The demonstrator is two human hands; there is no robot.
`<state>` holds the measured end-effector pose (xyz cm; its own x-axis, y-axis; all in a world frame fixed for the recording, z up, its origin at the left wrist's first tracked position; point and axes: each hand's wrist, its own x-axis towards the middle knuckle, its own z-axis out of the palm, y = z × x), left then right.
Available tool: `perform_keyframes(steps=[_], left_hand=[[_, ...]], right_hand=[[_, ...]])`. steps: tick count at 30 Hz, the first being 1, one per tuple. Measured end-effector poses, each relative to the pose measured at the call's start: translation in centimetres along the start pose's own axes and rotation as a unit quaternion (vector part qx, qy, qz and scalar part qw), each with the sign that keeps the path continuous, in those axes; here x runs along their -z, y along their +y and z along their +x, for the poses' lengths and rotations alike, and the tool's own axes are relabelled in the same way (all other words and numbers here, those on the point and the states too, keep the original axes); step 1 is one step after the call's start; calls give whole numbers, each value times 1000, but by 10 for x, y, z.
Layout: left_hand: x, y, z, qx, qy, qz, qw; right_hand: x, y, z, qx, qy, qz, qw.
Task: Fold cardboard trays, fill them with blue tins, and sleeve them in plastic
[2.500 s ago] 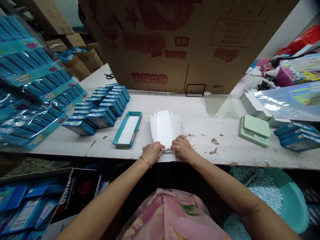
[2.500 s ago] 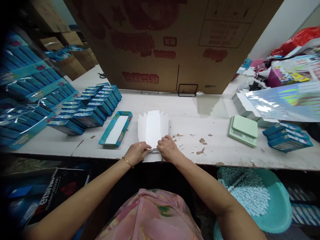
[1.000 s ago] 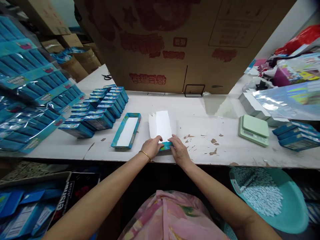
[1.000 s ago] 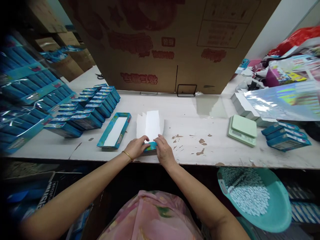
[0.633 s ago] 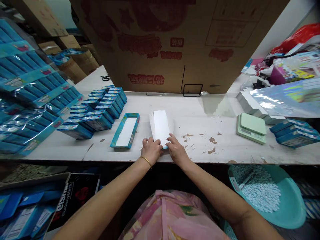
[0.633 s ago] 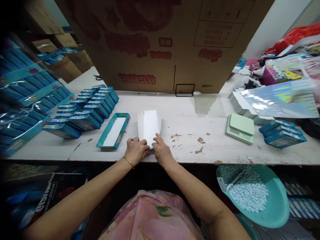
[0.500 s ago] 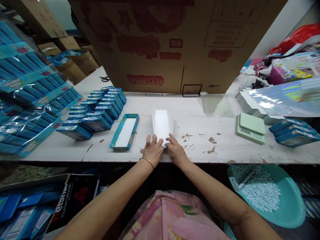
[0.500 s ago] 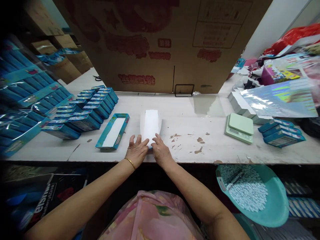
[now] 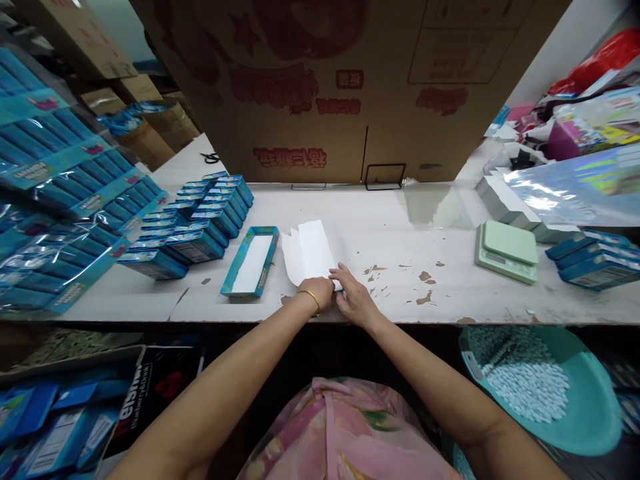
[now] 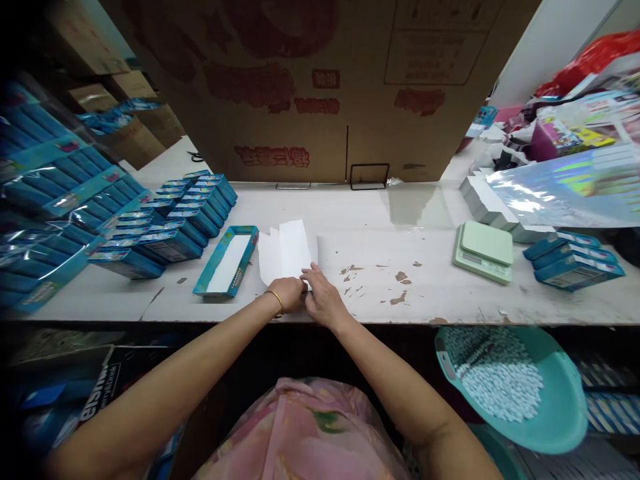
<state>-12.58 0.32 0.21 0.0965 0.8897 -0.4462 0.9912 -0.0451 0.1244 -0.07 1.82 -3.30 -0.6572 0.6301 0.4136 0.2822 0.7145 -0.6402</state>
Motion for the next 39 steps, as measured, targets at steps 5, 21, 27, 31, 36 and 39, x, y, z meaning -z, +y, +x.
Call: perform_keyframes(steps=[5, 21, 27, 31, 36, 39], left_hand=[[10, -7, 5, -9, -64, 24, 998], [-10, -61, -39, 112, 389, -158, 901], [-11, -79, -17, 179, 334, -297, 877], [-6, -94, 6, 231, 258, -407, 845], [-18, -108, 20, 237, 235, -416, 846], [-26, -102, 12, 221, 239, -392, 860]], right_hand=[[2, 0, -1, -27, -7, 36, 999], [-16, -52, -1, 52, -172, -316, 932], [-42, -43, -20, 90, -178, -358, 912], [-38, -58, -55, 114, -190, -351, 910], [-7, -89, -49, 116, -266, -245, 925], [14, -88, 1, 106, -220, -207, 947]])
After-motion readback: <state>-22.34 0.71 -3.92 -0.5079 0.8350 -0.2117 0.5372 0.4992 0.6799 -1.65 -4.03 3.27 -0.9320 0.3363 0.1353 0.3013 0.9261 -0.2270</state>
